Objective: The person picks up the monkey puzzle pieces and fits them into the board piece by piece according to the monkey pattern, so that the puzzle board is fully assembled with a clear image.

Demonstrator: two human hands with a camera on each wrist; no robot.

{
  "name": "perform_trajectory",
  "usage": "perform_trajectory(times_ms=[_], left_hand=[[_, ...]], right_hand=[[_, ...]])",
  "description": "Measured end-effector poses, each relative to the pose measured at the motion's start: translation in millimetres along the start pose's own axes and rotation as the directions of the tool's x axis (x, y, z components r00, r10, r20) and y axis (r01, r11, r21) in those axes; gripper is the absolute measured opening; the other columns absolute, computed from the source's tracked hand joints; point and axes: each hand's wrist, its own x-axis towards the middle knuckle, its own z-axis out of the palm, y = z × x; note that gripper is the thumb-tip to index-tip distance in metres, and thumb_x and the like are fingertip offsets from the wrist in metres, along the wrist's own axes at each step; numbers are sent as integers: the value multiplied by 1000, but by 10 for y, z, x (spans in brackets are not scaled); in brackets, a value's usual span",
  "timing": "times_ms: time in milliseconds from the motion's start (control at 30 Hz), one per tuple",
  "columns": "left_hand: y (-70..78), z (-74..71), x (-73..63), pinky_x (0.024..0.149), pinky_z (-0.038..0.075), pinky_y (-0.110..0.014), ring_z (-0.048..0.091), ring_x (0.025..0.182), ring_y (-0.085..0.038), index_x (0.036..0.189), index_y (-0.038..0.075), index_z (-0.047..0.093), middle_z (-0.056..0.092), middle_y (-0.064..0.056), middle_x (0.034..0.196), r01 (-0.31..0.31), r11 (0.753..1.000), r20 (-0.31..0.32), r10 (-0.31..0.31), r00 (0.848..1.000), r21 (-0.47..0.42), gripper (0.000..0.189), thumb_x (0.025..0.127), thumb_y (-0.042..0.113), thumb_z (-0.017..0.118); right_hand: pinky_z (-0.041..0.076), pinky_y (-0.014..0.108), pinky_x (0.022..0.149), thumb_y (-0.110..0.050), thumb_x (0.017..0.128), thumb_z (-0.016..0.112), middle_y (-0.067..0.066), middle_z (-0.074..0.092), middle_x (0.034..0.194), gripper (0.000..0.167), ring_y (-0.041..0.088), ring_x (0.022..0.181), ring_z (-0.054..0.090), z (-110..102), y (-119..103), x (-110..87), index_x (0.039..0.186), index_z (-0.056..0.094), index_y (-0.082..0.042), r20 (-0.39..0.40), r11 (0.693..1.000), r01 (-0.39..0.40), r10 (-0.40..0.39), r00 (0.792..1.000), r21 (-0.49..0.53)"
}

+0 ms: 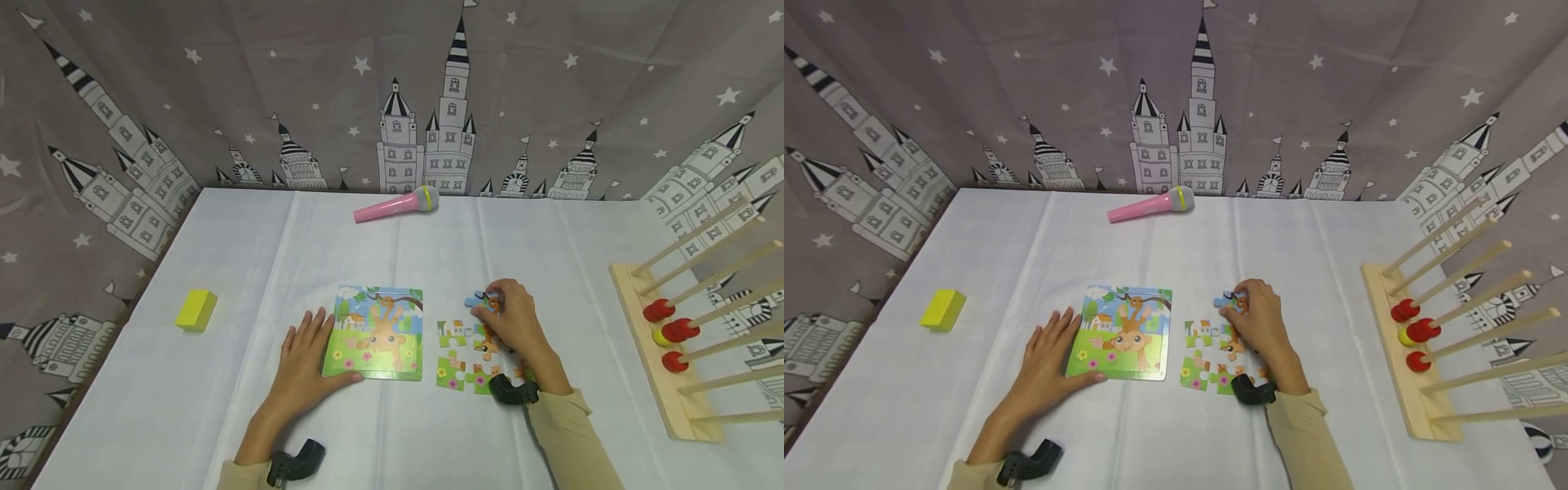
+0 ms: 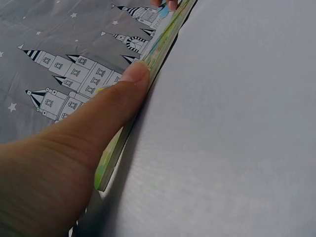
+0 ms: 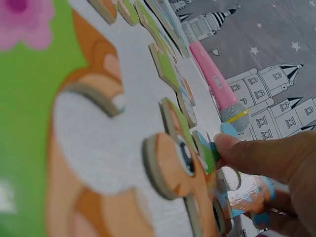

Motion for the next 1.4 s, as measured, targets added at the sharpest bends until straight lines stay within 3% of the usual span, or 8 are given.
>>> perform_trajectory(times_ms=[100,200,333,433,733,1000,1400], left_hand=[[-5,8,-1,111,6,-53,10,141,-33,142,6,28,19,-14,151,1,1000,0,-1,1000,-1,105,63,59,71],[-9,13,-3,111,6,-53,9,141,-33,142,6,28,19,-14,151,2,1000,0,-2,1000,-5,105,63,60,70],[-10,13,-2,111,6,-53,9,141,-33,142,6,28,19,-13,151,2,1000,-1,-2,1000,-8,105,63,60,70],[-12,12,1,112,5,-52,9,141,-32,142,6,28,19,-13,151,2,1000,-3,-2,1000,-6,105,62,60,71],[-18,17,0,112,6,-52,9,141,-32,142,6,28,19,-12,152,-2,1000,-9,2,1000,0,106,62,60,71],[-10,6,1,112,5,-52,9,141,-32,142,6,27,19,-13,152,-1,1000,-4,1,1000,2,106,62,59,71],[-2,10,-4,111,6,-53,12,140,-34,142,4,28,21,-15,151,-15,1000,-26,15,1000,3,105,62,57,72]], right_hand=[[43,44,84,-21,77,71,18,60,104,40,30,89,57,3,0,2,106,51,-3,47,999,-21,19,999,38],[48,37,73,-17,79,70,15,62,103,38,24,84,58,14,3,7,110,51,-5,75,998,-16,12,997,62],[40,23,54,-15,80,68,8,59,80,33,13,60,46,32,-11,6,110,56,-10,59,997,44,-47,997,56],[30,20,45,-14,81,67,4,54,71,30,9,51,33,41,-29,-1,110,60,-12,44,995,77,-80,996,63],[43,21,64,-5,85,60,5,65,97,16,13,78,55,46,-58,-18,94,71,-11,30,985,103,-108,994,142],[41,19,61,-6,85,60,4,65,96,15,11,75,52,56,-75,-4,92,72,-11,22,989,77,-81,996,123],[48,19,67,-8,82,65,6,68,95,13,13,79,60,132,-135,26,94,71,-9,-9,970,114,-115,993,213]])
